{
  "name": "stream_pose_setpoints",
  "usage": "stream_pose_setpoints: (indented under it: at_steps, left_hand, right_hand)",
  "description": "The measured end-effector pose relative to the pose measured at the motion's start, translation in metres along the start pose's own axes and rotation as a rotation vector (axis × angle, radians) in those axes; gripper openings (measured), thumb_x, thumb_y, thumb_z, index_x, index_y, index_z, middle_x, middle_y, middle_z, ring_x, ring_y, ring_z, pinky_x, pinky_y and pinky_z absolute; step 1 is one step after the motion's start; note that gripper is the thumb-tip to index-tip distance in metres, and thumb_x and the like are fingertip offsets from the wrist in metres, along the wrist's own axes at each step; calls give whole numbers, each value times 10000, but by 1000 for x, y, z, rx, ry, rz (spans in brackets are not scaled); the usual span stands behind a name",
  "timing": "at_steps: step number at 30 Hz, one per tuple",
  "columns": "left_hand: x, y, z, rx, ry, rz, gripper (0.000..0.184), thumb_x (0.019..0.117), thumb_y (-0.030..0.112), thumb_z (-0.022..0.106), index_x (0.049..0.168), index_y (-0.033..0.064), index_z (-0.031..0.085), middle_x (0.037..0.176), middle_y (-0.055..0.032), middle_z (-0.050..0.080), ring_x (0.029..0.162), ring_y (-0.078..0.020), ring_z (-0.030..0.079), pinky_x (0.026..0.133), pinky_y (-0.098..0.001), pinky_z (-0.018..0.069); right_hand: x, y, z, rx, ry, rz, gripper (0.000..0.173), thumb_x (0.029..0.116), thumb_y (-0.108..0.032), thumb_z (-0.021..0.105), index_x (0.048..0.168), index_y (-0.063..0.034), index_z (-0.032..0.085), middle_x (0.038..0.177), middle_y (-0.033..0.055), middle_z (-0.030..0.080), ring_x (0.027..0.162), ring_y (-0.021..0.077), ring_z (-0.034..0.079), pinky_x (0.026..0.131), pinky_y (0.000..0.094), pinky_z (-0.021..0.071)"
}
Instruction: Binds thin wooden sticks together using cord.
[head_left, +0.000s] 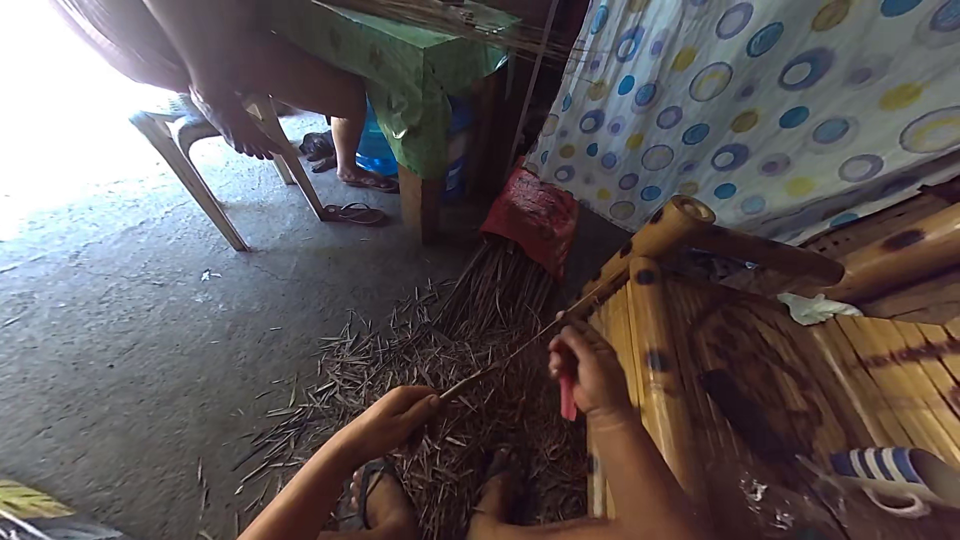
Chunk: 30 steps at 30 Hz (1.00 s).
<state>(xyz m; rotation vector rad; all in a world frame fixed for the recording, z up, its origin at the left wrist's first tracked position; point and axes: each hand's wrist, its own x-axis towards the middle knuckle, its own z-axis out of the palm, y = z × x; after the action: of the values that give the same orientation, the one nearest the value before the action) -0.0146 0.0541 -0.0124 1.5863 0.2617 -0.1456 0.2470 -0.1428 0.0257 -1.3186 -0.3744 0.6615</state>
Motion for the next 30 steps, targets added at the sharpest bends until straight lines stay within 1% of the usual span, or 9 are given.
stream_pose_setpoints:
  at_steps: [3, 5, 8, 11, 15, 17, 20, 25, 30]
  left_hand:
    - [3, -5, 3, 59, 51, 48, 326, 1101, 301, 432, 1152, 81, 668, 838, -15, 703, 572, -81, 598, 524, -236, 515]
    - [1, -5, 2, 89, 76, 70, 309, 1092, 296, 454, 1171, 93, 674, 824, 5, 690, 571, -62, 575, 519, -220, 489]
    - [1, 0, 2, 85, 80, 80, 303, 1091, 292, 461, 1173, 105, 685, 804, 21, 672, 554, -45, 538, 504, -203, 455]
    - [1, 2, 1, 72, 50, 66, 336, 1103, 303, 423, 1127, 107, 695, 797, 21, 675, 521, -37, 509, 480, -197, 431]
    - [-4, 3, -1, 11, -8, 20, 381, 1110, 323, 387, 1118, 91, 688, 834, -8, 716, 516, -50, 556, 473, -204, 471]
    - [-2, 4, 2, -20, -13, 19, 390, 1115, 317, 377, 1145, 82, 687, 871, -33, 737, 527, -73, 587, 482, -221, 496]
    - [-2, 4, 0, -28, -8, 32, 409, 1119, 319, 350, 1112, 74, 677, 917, -59, 751, 553, -104, 632, 494, -246, 531]
    - [-5, 5, -2, -21, -21, 21, 429, 1116, 335, 343, 1074, 69, 677, 915, -69, 750, 575, -126, 655, 515, -271, 555]
    - [-4, 5, -2, -30, -27, 35, 438, 1116, 338, 340, 1067, 63, 679, 914, -78, 752, 594, -144, 675, 529, -287, 575]
  right_hand:
    - [-28, 15, 25, -70, -196, 138, 325, 1048, -117, 511, 1326, 23, 606, 787, 82, 683, 558, 122, 600, 500, 274, 532]
    - [-37, 19, 35, -50, -222, 195, 297, 1047, -85, 529, 1300, 42, 619, 782, 104, 691, 547, 123, 604, 485, 257, 526]
    - [-31, 15, 29, -34, -219, 135, 302, 1042, -66, 534, 1305, 45, 632, 763, 114, 685, 538, 126, 603, 476, 253, 525]
    - [-21, 12, 20, -63, -162, 26, 295, 1038, -77, 532, 1286, 48, 633, 772, 92, 693, 534, 113, 593, 481, 256, 525]
    - [-3, 1, 2, -43, -34, -46, 338, 1067, -95, 485, 1357, 51, 578, 773, 79, 673, 519, 107, 573, 468, 250, 518]
    - [-12, 4, 7, -53, -135, -13, 357, 1055, -109, 483, 1366, 34, 582, 775, 75, 666, 537, 115, 574, 483, 267, 518]
    - [-31, 18, 26, -45, -253, 58, 320, 1045, -92, 525, 1318, 44, 622, 786, 96, 691, 545, 120, 594, 492, 264, 529]
    - [-12, 3, 10, 28, -86, -15, 332, 1070, -95, 466, 1354, 43, 569, 772, 83, 671, 525, 105, 578, 477, 250, 520]
    - [-38, 23, 28, 6, -286, 77, 299, 1045, -91, 528, 1288, 47, 634, 790, 103, 695, 546, 115, 594, 496, 259, 528]
